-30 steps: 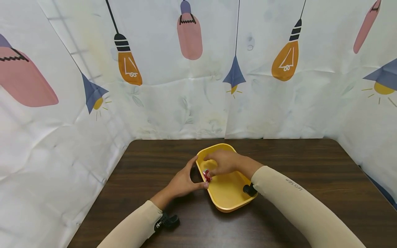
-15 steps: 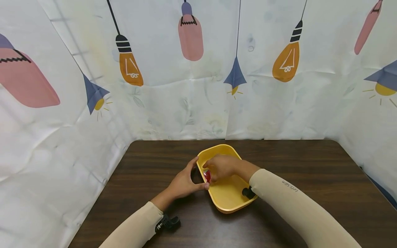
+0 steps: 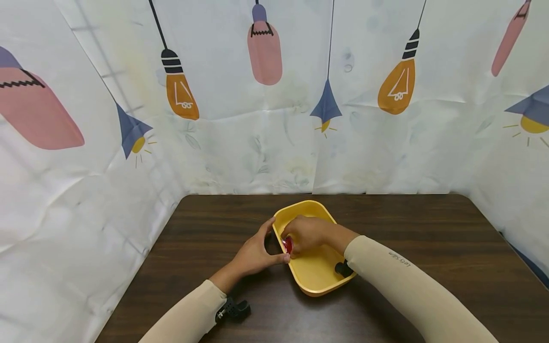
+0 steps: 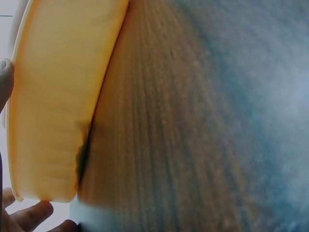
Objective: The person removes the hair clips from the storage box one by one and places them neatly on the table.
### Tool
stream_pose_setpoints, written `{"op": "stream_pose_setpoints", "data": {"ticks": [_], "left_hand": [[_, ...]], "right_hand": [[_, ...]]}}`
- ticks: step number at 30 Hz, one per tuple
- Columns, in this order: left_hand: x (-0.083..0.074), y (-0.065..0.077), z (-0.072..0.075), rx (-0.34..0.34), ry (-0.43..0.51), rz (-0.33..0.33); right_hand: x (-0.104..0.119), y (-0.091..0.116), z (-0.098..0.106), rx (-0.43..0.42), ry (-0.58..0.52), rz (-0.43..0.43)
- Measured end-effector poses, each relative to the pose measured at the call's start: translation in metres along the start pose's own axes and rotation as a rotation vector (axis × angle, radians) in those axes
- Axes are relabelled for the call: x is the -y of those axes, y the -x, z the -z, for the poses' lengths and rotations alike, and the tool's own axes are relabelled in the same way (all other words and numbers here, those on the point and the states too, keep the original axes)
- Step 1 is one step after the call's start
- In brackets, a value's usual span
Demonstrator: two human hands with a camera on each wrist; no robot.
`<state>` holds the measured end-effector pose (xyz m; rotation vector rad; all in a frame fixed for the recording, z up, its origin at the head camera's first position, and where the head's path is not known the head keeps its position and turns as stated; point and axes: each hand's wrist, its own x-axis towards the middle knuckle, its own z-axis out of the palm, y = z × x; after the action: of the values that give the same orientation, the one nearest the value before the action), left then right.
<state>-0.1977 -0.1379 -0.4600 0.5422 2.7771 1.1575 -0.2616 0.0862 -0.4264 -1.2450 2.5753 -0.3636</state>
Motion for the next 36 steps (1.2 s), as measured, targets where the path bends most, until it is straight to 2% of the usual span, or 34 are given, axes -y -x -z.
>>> {"op": "stream_pose_setpoints", "data": {"ticks": [15, 25, 32, 36], "left_hand": [[-0.001, 0.001, -0.001, -0.001, 0.009, 0.004], [0.000, -0.001, 0.000, 0.006, 0.003, 0.003], [-0.001, 0.000, -0.001, 0.008, 0.009, 0.003], [-0.001, 0.000, -0.001, 0.003, -0.002, 0.006]], "right_hand": [[-0.001, -0.004, -0.006, -0.024, 0.059, 0.021], [-0.002, -0.005, -0.004, -0.016, 0.072, 0.002], [-0.004, -0.008, -0.002, -0.011, 0.030, 0.027], [-0.004, -0.006, 0.006, 0.000, -0.014, -0.004]]}}
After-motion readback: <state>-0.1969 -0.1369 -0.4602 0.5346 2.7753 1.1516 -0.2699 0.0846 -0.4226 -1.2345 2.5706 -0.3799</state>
